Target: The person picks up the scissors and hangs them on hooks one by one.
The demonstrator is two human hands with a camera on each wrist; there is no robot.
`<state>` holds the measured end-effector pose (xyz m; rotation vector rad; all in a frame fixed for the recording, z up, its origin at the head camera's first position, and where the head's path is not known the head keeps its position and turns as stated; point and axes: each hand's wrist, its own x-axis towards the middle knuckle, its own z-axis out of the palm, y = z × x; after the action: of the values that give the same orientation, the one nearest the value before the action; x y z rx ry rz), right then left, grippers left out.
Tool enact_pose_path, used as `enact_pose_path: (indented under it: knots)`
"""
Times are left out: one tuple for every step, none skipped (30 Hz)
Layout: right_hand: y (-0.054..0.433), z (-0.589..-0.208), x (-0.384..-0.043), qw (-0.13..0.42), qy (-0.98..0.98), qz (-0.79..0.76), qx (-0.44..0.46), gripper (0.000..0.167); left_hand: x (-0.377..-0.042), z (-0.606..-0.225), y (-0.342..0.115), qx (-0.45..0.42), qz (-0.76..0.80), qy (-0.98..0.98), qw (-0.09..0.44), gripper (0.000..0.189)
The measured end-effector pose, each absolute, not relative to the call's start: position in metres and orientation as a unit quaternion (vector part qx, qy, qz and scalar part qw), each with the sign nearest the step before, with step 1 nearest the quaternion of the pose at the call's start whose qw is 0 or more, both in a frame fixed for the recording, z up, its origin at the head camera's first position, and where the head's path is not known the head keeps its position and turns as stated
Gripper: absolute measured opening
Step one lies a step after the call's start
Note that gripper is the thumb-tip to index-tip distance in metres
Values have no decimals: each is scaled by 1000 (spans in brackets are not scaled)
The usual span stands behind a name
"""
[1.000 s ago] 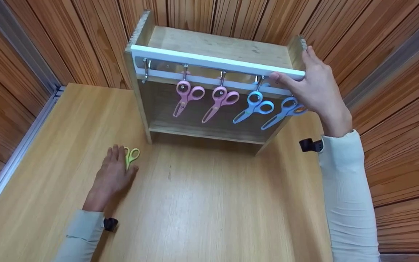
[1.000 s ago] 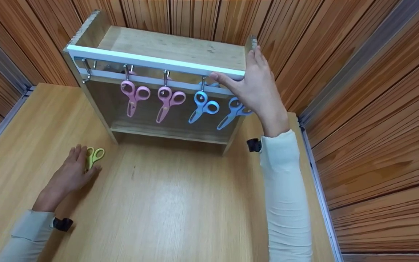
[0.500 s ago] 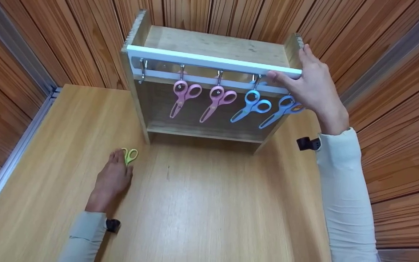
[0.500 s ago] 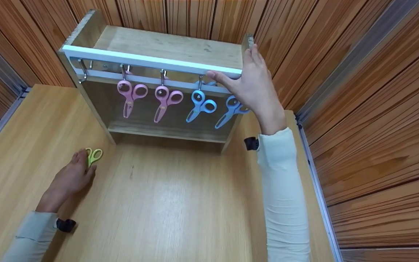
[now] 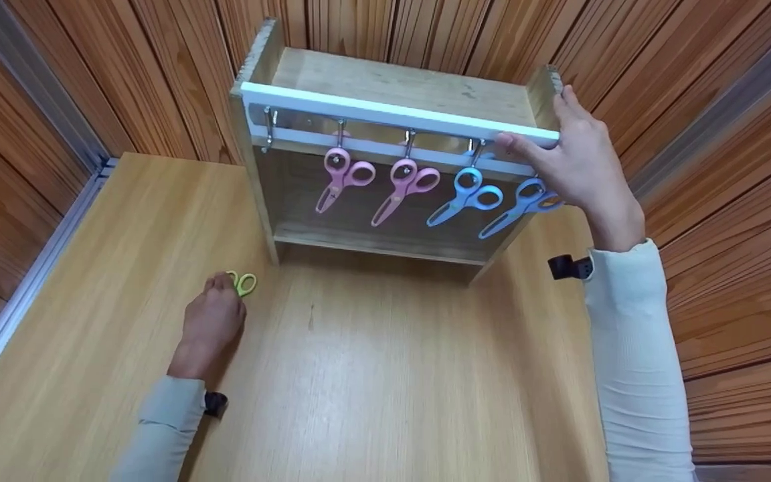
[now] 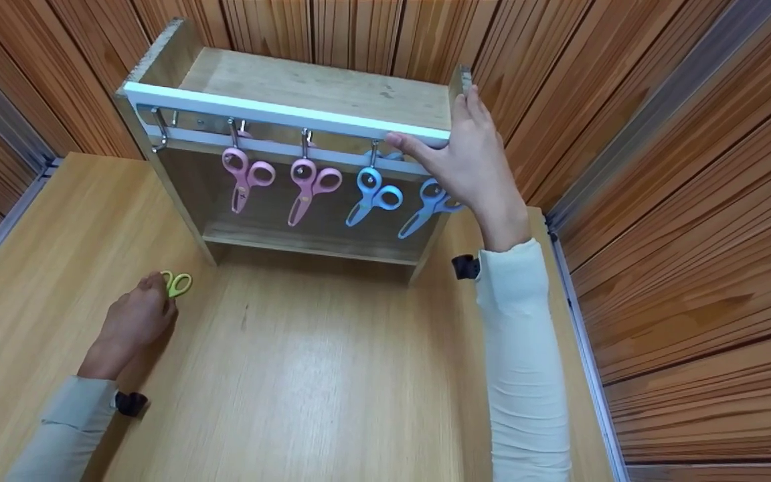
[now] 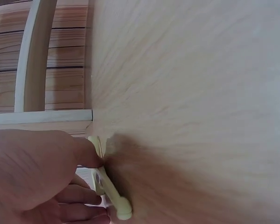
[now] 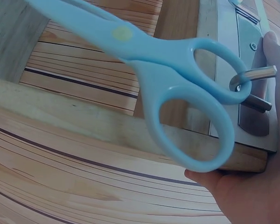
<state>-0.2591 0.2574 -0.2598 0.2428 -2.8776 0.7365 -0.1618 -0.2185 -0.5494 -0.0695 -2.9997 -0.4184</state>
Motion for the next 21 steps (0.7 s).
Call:
enact_pose_path:
  knots:
    - [258, -260, -259, 80, -963, 245, 81, 112, -163, -549, -217, -23, -131, -989, 60, 34]
    - [258, -260, -259, 80, -963, 245, 81, 112, -164, -549, -216, -23, -124, -990, 63, 32]
    - [259, -260, -258, 80, -963, 244, 81, 112, -165, -550, -215, -22, -117, -990, 69, 31]
    - [259, -261, -258, 80, -963, 243, 81, 112, -166, -550, -214, -21, -111, -991, 73, 29]
    - [259, -261, -258, 79, -963, 243, 81, 112, -166, -551, -213, -20, -103, -992, 76, 29]
    - [259, -261, -258, 79, -964, 242, 81, 112, -167, -552, -212, -18, -97, -992, 77, 29]
    - [259, -261, -259, 78, -964, 243, 82, 111, -167, -552, -212, -18, -90, -993, 77, 31]
    - [259, -262, -259, 78, -963, 243, 83, 111, -167, -553, -211, -17, -87, -993, 76, 32]
    - [258, -262, -259, 78, -963, 244, 84, 111, -167, -553, -212, -15, -88, -993, 73, 33]
    - [258, -262, -260, 77, -963, 244, 85, 111, -167, -553, -212, -12, -96, -993, 66, 34]
    - [258, -262, -260, 77, -963, 245, 86, 111, -167, -552, -213, -8, -112, -992, 56, 34]
    - [257, -261, -260, 78, -962, 246, 87, 111, -167, -551, -213, -3, -134, -990, 43, 34]
    - [257, -261, -260, 78, -962, 247, 88, 110, -167, -548, -214, 3, -161, -987, 29, 33]
    - [257, -261, -260, 78, -962, 247, 89, 110, -167, -546, -215, 11, -189, -982, 13, 31]
    - [257, -261, -260, 78, -962, 248, 88, 109, -168, -543, -216, 19, -219, -976, -5, 30]
    - [258, -260, -260, 79, -961, 248, 89, 109, -168, -539, -216, 29, -248, -968, -22, 29]
    - [258, -260, -260, 81, -961, 249, 90, 109, -168, -535, -216, 34, -273, -961, -33, 29]
    - [258, -260, -260, 82, -961, 249, 92, 109, -169, -531, -216, 39, -293, -954, -45, 29]
    - [258, -260, -260, 84, -960, 250, 94, 109, -169, -527, -216, 42, -311, -948, -51, 28]
    - [258, -260, -260, 85, -960, 250, 96, 109, -169, -524, -215, 43, -328, -942, -54, 28]
    - [257, -260, -260, 87, -959, 250, 98, 109, -168, -520, -214, 45, -346, -936, -55, 28]
